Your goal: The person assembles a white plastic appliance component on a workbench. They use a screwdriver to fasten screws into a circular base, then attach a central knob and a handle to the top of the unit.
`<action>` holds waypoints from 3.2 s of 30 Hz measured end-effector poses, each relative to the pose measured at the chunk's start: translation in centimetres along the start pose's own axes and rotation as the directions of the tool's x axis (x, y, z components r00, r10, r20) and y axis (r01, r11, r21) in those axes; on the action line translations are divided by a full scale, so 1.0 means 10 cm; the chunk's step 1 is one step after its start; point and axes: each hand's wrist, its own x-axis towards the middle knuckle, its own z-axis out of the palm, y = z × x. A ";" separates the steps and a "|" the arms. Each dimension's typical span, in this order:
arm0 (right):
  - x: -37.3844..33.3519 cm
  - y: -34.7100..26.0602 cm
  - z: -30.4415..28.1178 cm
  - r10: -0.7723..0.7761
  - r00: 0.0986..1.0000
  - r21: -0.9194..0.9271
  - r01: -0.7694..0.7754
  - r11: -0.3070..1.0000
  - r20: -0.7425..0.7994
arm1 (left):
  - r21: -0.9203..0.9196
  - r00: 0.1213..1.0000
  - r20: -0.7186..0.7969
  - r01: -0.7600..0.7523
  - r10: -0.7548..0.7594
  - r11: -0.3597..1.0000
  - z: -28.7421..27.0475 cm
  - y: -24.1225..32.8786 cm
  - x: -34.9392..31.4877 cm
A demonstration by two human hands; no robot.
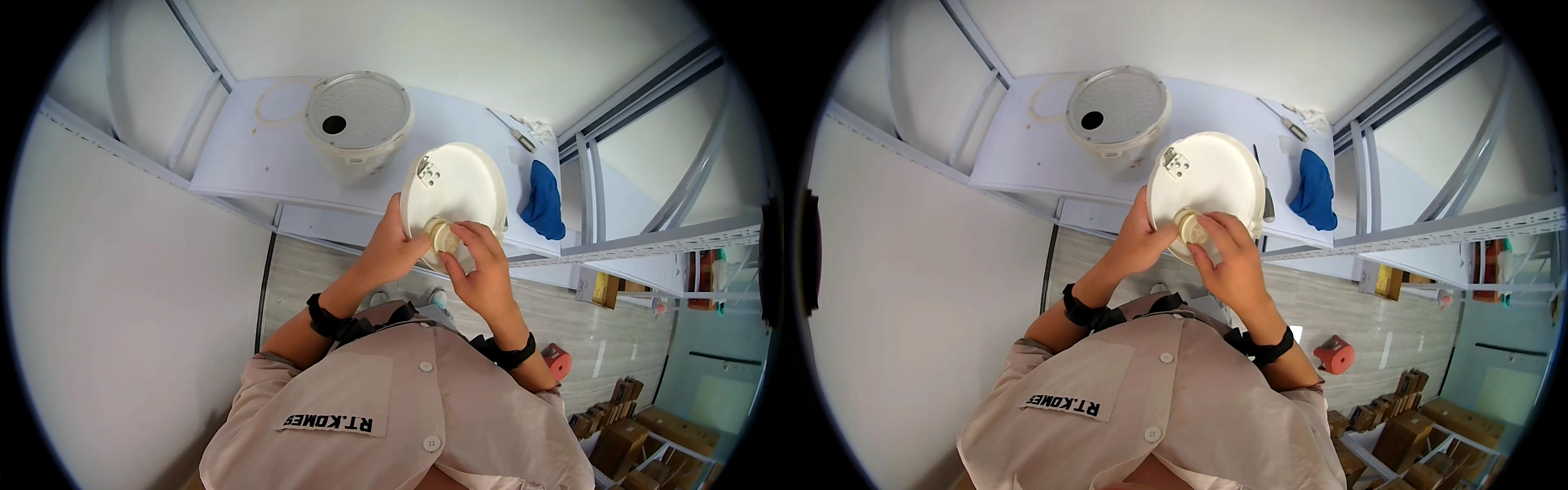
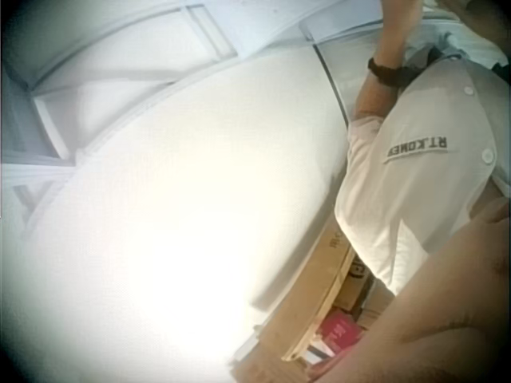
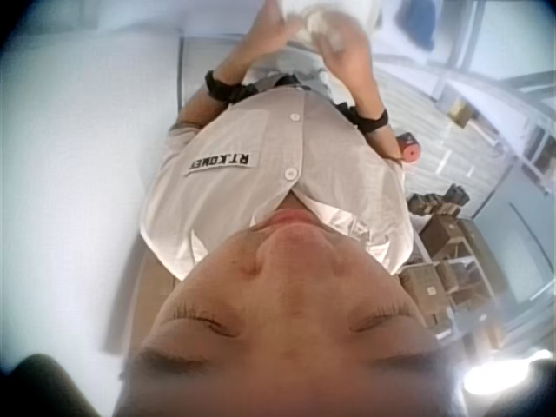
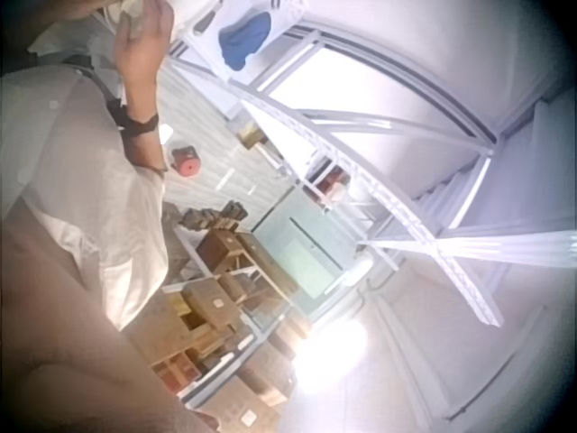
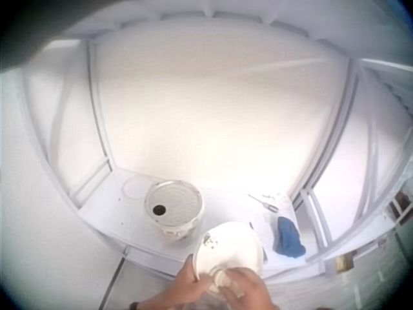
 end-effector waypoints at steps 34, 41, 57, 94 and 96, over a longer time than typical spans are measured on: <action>0.06 -0.07 0.13 0.062 0.997 -0.194 -0.053 0.980 0.040 | 0.126 1.000 0.021 -0.016 0.013 0.992 -0.02 -0.02 -0.03; 0.06 -0.01 0.18 0.063 0.998 -0.136 -0.059 0.989 0.026 | 0.042 0.999 0.034 0.033 -0.035 0.999 -0.06 -0.10 -0.03; -0.17 0.77 -0.17 0.658 0.752 0.654 -0.476 0.588 -0.044 | 0.376 0.989 0.151 -0.060 0.003 0.925 -0.32 0.01 -0.06; -0.02 0.41 -0.43 0.444 0.871 0.967 0.120 0.226 -0.212 | -0.323 0.965 0.182 -0.124 0.190 0.938 -0.21 0.10 -0.14; -0.01 0.43 -0.41 0.433 0.877 0.963 0.105 0.249 -0.207 | -0.275 0.986 0.132 -0.058 0.098 0.960 -0.17 0.20 -0.16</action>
